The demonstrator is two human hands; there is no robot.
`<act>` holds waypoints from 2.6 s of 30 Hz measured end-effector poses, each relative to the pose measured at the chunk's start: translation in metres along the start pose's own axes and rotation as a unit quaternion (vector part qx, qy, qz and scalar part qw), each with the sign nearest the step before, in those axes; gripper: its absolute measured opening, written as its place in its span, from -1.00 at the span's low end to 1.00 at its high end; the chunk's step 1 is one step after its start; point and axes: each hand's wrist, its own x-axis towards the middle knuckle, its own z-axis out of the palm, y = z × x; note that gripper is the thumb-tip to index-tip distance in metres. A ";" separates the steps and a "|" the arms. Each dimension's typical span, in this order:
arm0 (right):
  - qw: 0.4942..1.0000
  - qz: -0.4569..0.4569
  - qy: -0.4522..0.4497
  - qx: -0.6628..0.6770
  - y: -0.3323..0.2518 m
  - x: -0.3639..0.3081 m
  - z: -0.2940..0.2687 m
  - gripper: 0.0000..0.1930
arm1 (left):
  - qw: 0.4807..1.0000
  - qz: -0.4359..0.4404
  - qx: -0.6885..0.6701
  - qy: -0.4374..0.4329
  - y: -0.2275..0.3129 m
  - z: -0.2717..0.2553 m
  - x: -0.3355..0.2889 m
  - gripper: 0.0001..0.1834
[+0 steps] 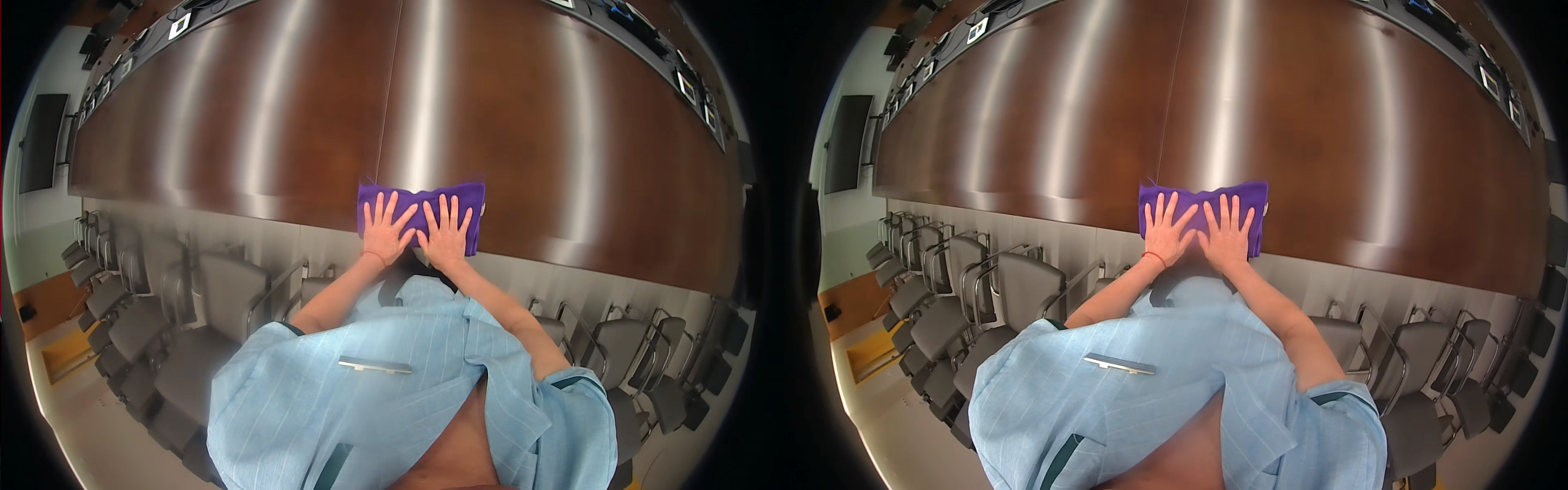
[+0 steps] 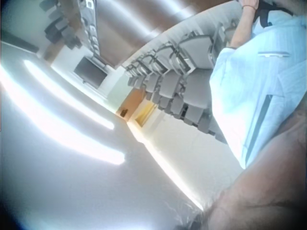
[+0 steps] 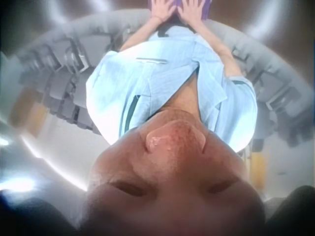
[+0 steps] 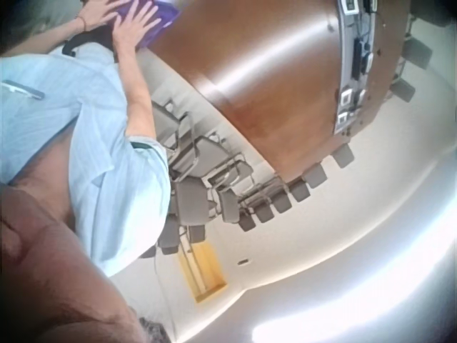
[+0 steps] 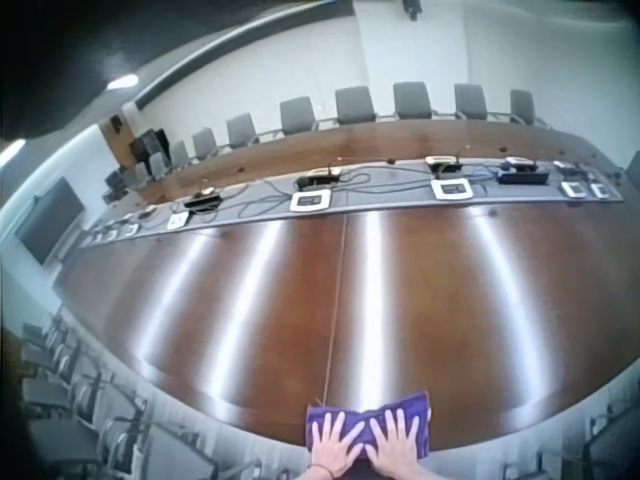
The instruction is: Wiping down a large conference table with a purple microfiber cloth.
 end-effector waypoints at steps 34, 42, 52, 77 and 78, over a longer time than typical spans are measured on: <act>0.970 0.084 0.124 -0.191 0.255 0.588 -0.005 -0.30 | 0.989 0.101 -0.036 0.106 -0.108 -0.033 0.648 -0.39; 0.981 0.116 0.083 -0.134 0.240 0.644 -0.031 -0.32 | 0.992 0.066 -0.004 0.108 -0.126 -0.039 0.702 -0.37; 0.982 0.062 0.098 -0.152 0.224 0.542 -0.007 -0.31 | 0.986 0.063 0.051 0.144 -0.110 -0.011 0.589 -0.36; 0.994 0.097 0.024 -0.053 0.045 0.018 -0.027 -0.23 | 0.996 0.090 0.003 0.006 0.026 0.003 0.072 -0.32; 0.995 0.088 0.014 -0.047 0.046 0.010 -0.029 -0.24 | 0.996 0.089 0.006 0.005 0.027 0.003 0.065 -0.32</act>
